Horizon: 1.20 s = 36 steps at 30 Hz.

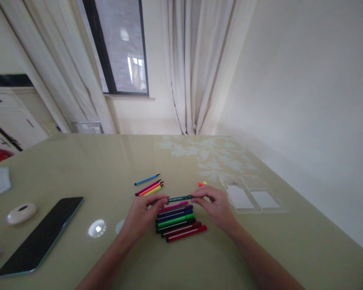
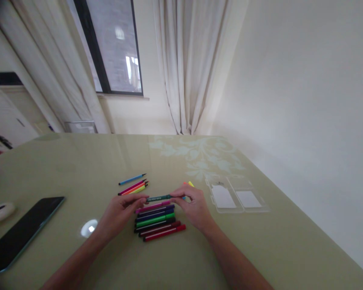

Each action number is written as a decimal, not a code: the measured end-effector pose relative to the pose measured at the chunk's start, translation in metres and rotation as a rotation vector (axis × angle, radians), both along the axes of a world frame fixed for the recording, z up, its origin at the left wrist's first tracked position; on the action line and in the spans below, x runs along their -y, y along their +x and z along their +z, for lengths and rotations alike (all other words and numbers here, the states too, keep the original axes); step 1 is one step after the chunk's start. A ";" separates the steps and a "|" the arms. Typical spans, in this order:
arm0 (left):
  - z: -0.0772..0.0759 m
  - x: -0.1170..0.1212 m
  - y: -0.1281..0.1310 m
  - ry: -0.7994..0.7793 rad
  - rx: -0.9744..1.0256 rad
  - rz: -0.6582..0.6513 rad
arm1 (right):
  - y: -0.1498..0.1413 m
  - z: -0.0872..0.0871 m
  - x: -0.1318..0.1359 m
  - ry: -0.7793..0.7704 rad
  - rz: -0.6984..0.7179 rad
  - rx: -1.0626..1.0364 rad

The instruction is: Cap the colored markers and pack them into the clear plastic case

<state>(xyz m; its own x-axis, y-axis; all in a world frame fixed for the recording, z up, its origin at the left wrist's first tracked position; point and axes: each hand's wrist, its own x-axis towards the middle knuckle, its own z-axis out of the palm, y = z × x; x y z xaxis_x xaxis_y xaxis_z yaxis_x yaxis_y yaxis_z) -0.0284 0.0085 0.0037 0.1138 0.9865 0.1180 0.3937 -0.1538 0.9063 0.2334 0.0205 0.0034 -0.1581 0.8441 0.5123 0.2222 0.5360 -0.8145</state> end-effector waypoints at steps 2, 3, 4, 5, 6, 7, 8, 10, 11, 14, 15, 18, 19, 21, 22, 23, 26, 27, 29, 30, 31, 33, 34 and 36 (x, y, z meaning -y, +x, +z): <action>0.001 0.001 0.001 0.003 -0.005 0.002 | 0.000 -0.001 0.000 0.016 0.004 -0.012; 0.001 0.001 0.001 0.005 -0.008 0.001 | 0.000 -0.002 0.000 0.017 0.008 -0.016; 0.001 0.001 0.001 0.007 -0.011 -0.002 | 0.000 -0.002 0.000 0.014 0.011 -0.018; 0.001 0.001 0.001 0.009 -0.016 -0.008 | 0.000 -0.003 0.000 0.007 0.011 -0.017; 0.001 0.001 0.001 0.012 -0.022 -0.015 | 0.000 -0.003 0.000 -0.003 0.009 -0.009; 0.000 0.000 0.000 0.016 -0.031 -0.025 | 0.000 -0.003 0.000 -0.018 0.004 0.010; 0.000 -0.001 0.000 0.024 -0.043 -0.037 | -0.001 -0.002 0.000 -0.036 -0.001 0.040; -0.003 -0.003 -0.001 0.051 -0.084 -0.057 | -0.002 0.001 0.000 -0.073 -0.016 0.112; -0.004 -0.004 -0.001 0.066 -0.107 -0.054 | -0.002 0.003 0.000 -0.092 -0.032 0.139; -0.009 -0.007 -0.005 0.092 -0.159 0.014 | 0.002 0.007 -0.004 -0.145 -0.149 0.137; -0.010 -0.008 -0.006 0.098 -0.173 0.041 | 0.005 0.007 -0.005 -0.162 -0.197 0.127; -0.013 -0.009 -0.010 0.135 -0.235 0.071 | 0.014 0.005 -0.012 -0.202 -0.286 0.199; -0.014 -0.009 -0.010 0.146 -0.260 0.060 | 0.017 0.004 -0.014 -0.207 -0.303 0.263; -0.014 -0.010 -0.011 0.152 -0.307 0.014 | 0.021 0.000 -0.017 -0.202 -0.333 0.428; -0.015 -0.011 -0.011 0.152 -0.325 -0.014 | 0.022 -0.001 -0.017 -0.193 -0.343 0.510; -0.015 -0.012 -0.013 0.158 -0.339 -0.037 | 0.022 -0.003 -0.017 -0.185 -0.345 0.583; -0.018 -0.020 -0.025 0.237 -0.370 0.026 | 0.019 -0.006 -0.015 -0.180 -0.322 0.718; -0.020 -0.024 -0.032 0.277 -0.389 0.099 | 0.018 -0.008 -0.014 -0.180 -0.318 0.738; -0.025 -0.031 -0.048 0.336 -0.478 0.279 | 0.016 -0.011 -0.012 -0.164 -0.309 0.760; -0.027 -0.034 -0.055 0.353 -0.533 0.315 | 0.015 -0.012 -0.012 -0.147 -0.301 0.763; -0.030 -0.037 -0.061 0.344 -0.590 0.340 | 0.015 -0.014 -0.012 -0.128 -0.293 0.763; -0.035 -0.039 -0.069 0.296 -0.684 0.353 | 0.015 -0.017 -0.013 -0.091 -0.284 0.755; -0.037 -0.040 -0.072 0.273 -0.711 0.345 | 0.015 -0.018 -0.013 -0.075 -0.285 0.747; -0.039 -0.040 -0.075 0.254 -0.728 0.316 | 0.016 -0.019 -0.014 -0.046 -0.294 0.720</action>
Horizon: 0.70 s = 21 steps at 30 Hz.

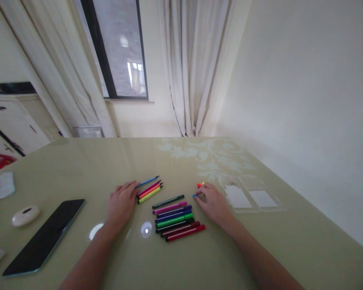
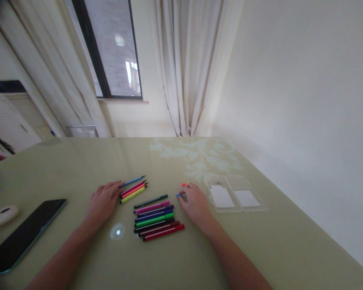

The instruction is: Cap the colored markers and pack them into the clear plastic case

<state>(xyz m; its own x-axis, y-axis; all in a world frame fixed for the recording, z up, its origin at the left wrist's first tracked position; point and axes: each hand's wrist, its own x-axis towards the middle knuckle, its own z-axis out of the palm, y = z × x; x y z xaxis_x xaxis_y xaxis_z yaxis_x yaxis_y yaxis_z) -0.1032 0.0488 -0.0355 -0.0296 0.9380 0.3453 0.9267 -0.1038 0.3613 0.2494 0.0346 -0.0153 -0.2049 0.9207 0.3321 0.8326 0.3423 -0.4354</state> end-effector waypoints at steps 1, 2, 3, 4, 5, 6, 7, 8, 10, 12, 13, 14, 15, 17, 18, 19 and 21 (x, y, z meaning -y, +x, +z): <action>0.000 0.000 -0.001 -0.002 0.001 -0.008 | 0.000 0.000 0.000 0.014 0.002 -0.019; 0.001 0.000 -0.001 0.002 0.006 -0.008 | 0.001 0.001 -0.001 0.023 0.004 -0.044; 0.004 0.000 -0.001 0.009 0.014 0.003 | 0.000 0.002 -0.001 0.023 0.002 -0.079; 0.007 0.001 0.000 0.022 0.030 0.026 | 0.000 0.004 -0.001 0.014 0.001 -0.124; 0.011 0.002 0.002 0.039 0.062 0.050 | -0.001 0.005 0.000 -0.005 0.002 -0.180; 0.015 0.004 0.005 0.056 0.115 0.061 | -0.003 0.008 0.001 -0.032 0.008 -0.247; 0.019 0.006 0.010 0.065 0.188 0.054 | -0.004 0.010 0.001 -0.062 0.020 -0.321; 0.024 0.009 0.016 0.065 0.278 0.020 | -0.006 0.012 0.003 -0.092 0.038 -0.394; 0.032 0.016 0.031 0.014 0.458 -0.106 | -0.009 0.016 0.005 -0.135 0.086 -0.521; 0.037 0.023 0.047 -0.033 0.547 -0.229 | -0.011 0.019 0.006 -0.145 0.129 -0.613; 0.039 0.026 0.054 -0.043 0.578 -0.259 | -0.012 0.021 0.006 -0.137 0.143 -0.649; 0.040 0.028 0.060 -0.053 0.603 -0.281 | -0.012 0.022 0.007 -0.129 0.154 -0.680; 0.040 0.030 0.064 -0.061 0.617 -0.290 | -0.011 0.022 0.007 -0.121 0.161 -0.704; 0.041 0.032 0.069 -0.080 0.633 -0.299 | -0.011 0.024 0.007 -0.108 0.169 -0.731; 0.041 0.033 0.069 -0.088 0.637 -0.300 | -0.011 0.024 0.007 -0.106 0.172 -0.733; 0.041 0.033 0.069 -0.095 0.640 -0.302 | -0.010 0.025 0.007 -0.103 0.173 -0.734; 0.042 0.033 0.068 -0.099 0.642 -0.307 | -0.011 0.025 0.007 -0.096 0.173 -0.732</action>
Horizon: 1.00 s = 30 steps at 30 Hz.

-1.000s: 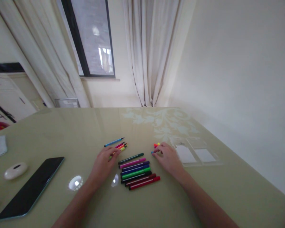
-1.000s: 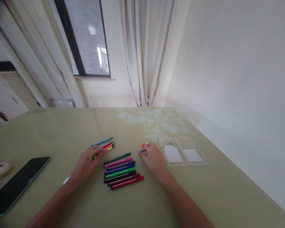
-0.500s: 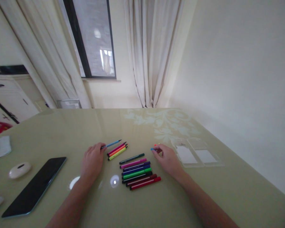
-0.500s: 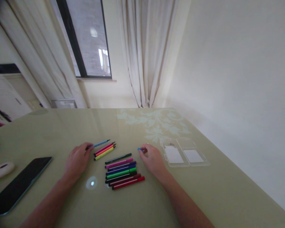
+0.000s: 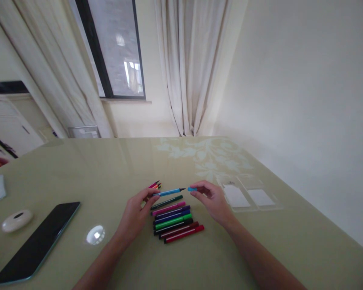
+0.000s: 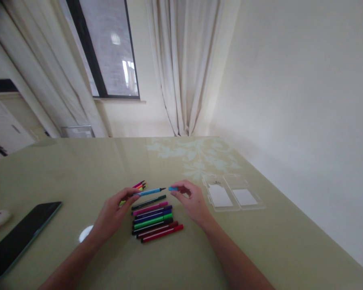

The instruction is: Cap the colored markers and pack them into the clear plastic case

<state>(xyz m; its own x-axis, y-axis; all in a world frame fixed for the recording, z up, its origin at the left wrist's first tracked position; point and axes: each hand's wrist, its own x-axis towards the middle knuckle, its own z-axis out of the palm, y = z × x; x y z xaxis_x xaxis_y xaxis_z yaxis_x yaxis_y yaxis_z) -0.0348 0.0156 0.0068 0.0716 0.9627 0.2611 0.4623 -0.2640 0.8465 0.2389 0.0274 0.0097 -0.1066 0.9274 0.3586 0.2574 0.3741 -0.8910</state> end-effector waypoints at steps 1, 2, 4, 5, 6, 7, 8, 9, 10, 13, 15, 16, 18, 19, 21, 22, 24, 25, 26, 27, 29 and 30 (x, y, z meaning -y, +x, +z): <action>0.000 0.000 0.000 0.001 -0.003 -0.001 | 0.000 0.000 0.000 0.004 0.000 0.000; 0.001 0.000 0.000 0.004 -0.009 -0.002 | -0.001 0.000 0.000 0.007 0.003 0.000; 0.001 0.001 0.000 0.013 -0.019 -0.006 | -0.002 -0.001 0.001 0.015 0.009 -0.005; 0.001 0.001 0.001 0.015 -0.022 -0.010 | -0.003 -0.001 0.001 0.019 0.014 -0.009; 0.000 0.001 0.002 0.014 -0.024 -0.015 | -0.003 -0.002 0.002 0.022 0.021 -0.014; 0.000 0.002 0.003 0.011 -0.025 -0.024 | -0.004 -0.002 0.002 0.024 0.029 -0.020; -0.001 0.003 0.004 0.006 -0.025 -0.036 | -0.004 -0.002 0.002 0.025 0.039 -0.026; -0.001 0.003 0.005 0.000 -0.024 -0.051 | -0.004 -0.002 0.003 0.027 0.048 -0.032; -0.001 0.005 0.006 -0.007 -0.022 -0.066 | -0.004 -0.002 0.003 0.028 0.056 -0.037; 0.000 0.008 0.007 -0.031 -0.016 -0.091 | -0.002 -0.001 0.003 0.040 0.069 -0.056; 0.001 0.010 0.007 -0.045 -0.011 -0.080 | 0.000 -0.002 0.003 0.047 0.078 -0.057; 0.002 0.010 0.007 -0.052 -0.012 -0.072 | 0.000 -0.002 0.003 0.053 0.081 -0.052; 0.002 0.011 0.007 -0.064 -0.020 -0.065 | 0.001 -0.003 0.004 0.063 0.081 -0.033; 0.002 0.012 0.008 -0.069 -0.028 -0.069 | 0.001 -0.003 0.004 0.062 0.079 -0.023; 0.001 0.012 0.010 -0.074 -0.047 -0.098 | 0.000 -0.003 0.003 0.037 0.081 -0.015; 0.000 0.011 0.011 -0.070 -0.054 -0.116 | 0.000 -0.003 0.002 0.013 0.085 -0.015; -0.003 0.010 0.013 -0.048 -0.078 -0.151 | 0.001 -0.003 0.000 -0.023 0.090 -0.004; -0.005 0.009 0.013 -0.034 -0.098 -0.162 | 0.002 -0.003 -0.001 -0.029 0.077 0.002; -0.007 0.008 0.013 -0.018 -0.123 -0.162 | 0.004 -0.003 -0.003 -0.027 0.050 0.003; -0.009 0.007 0.012 -0.003 -0.149 -0.150 | 0.007 -0.003 -0.005 -0.023 0.006 -0.002; -0.012 0.005 0.009 0.023 -0.202 -0.101 | 0.014 -0.004 -0.009 -0.014 -0.123 -0.012; -0.013 0.004 0.006 0.035 -0.221 -0.069 | 0.018 -0.004 -0.011 -0.010 -0.191 -0.001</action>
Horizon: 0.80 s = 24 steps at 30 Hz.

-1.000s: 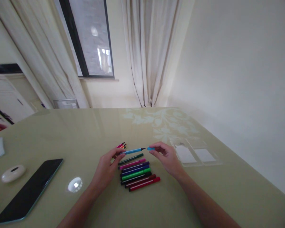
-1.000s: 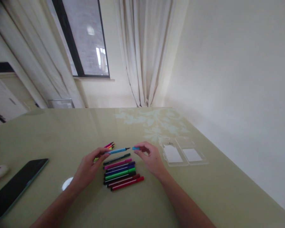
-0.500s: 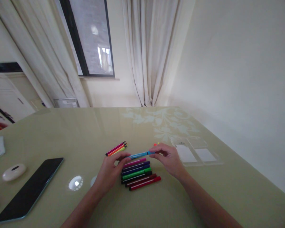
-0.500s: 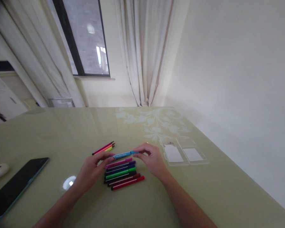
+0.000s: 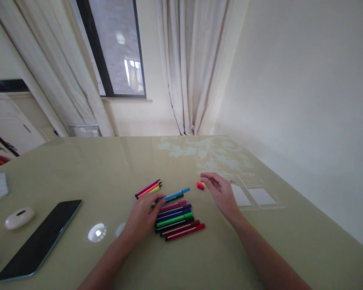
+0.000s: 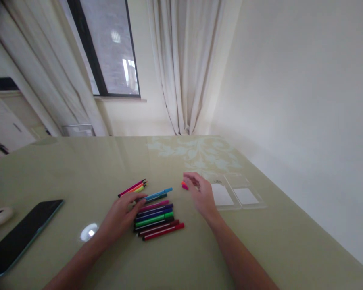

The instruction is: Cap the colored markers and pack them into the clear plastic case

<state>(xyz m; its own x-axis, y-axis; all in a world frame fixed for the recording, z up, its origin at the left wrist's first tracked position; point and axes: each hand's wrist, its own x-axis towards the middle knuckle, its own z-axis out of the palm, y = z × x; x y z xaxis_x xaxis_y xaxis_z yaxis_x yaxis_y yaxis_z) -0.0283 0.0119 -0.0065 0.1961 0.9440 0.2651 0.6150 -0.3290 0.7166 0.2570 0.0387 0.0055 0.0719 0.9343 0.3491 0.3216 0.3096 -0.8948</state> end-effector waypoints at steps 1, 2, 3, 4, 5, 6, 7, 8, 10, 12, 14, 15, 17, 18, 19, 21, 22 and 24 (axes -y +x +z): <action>-0.001 -0.001 -0.002 0.014 -0.013 0.029 | 0.003 -0.001 -0.002 0.006 -0.057 0.034; -0.002 -0.002 -0.004 0.027 -0.024 0.050 | 0.006 -0.003 -0.004 0.015 -0.096 0.090; -0.003 -0.004 -0.006 0.039 -0.037 0.064 | 0.008 -0.005 -0.005 0.030 -0.119 0.164; -0.004 -0.005 -0.008 0.051 -0.050 0.076 | 0.009 -0.007 -0.006 0.048 -0.126 0.250; -0.006 -0.005 -0.009 0.062 -0.067 0.083 | 0.009 -0.010 -0.007 0.066 -0.122 0.341; -0.008 -0.006 -0.009 0.070 -0.088 0.086 | 0.009 -0.012 -0.007 0.078 -0.116 0.433; -0.010 -0.007 -0.010 0.076 -0.111 0.087 | 0.008 -0.015 -0.007 0.085 -0.111 0.520; -0.012 -0.007 -0.010 0.081 -0.133 0.086 | 0.007 -0.016 -0.007 0.088 -0.105 0.596; -0.016 -0.007 -0.010 0.086 -0.168 0.071 | 0.004 -0.018 -0.006 0.088 -0.095 0.706; -0.018 -0.006 -0.009 0.085 -0.184 0.043 | 0.003 -0.019 -0.005 0.091 -0.090 0.770; -0.018 -0.005 -0.008 0.079 -0.188 0.012 | 0.003 -0.019 -0.005 0.093 -0.097 0.819; -0.017 -0.005 -0.007 0.073 -0.188 -0.006 | 0.003 -0.020 -0.005 0.092 -0.105 0.842; -0.015 -0.004 -0.005 0.060 -0.189 -0.043 | 0.003 -0.020 -0.005 0.079 -0.123 0.885; -0.014 -0.004 -0.005 0.054 -0.189 -0.059 | 0.003 -0.021 -0.005 0.070 -0.131 0.902; -0.013 -0.005 -0.005 0.051 -0.187 -0.065 | 0.003 -0.021 -0.005 0.062 -0.138 0.913; -0.012 -0.007 -0.009 0.061 -0.184 -0.023 | 0.003 -0.021 -0.005 0.052 -0.146 0.924; -0.012 -0.009 -0.013 0.074 -0.190 0.028 | 0.003 -0.021 -0.005 0.051 -0.146 0.926; -0.011 -0.013 -0.023 0.107 -0.239 0.162 | 0.003 -0.021 -0.004 0.054 -0.140 0.925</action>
<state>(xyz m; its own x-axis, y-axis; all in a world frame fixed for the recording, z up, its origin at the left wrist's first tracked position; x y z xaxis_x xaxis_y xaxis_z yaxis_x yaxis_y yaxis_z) -0.0511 0.0244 -0.0180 0.1139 0.9373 0.3294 0.8127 -0.2786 0.5118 0.2598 0.0429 -0.0155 -0.1458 0.9191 0.3661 0.9359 0.2481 -0.2501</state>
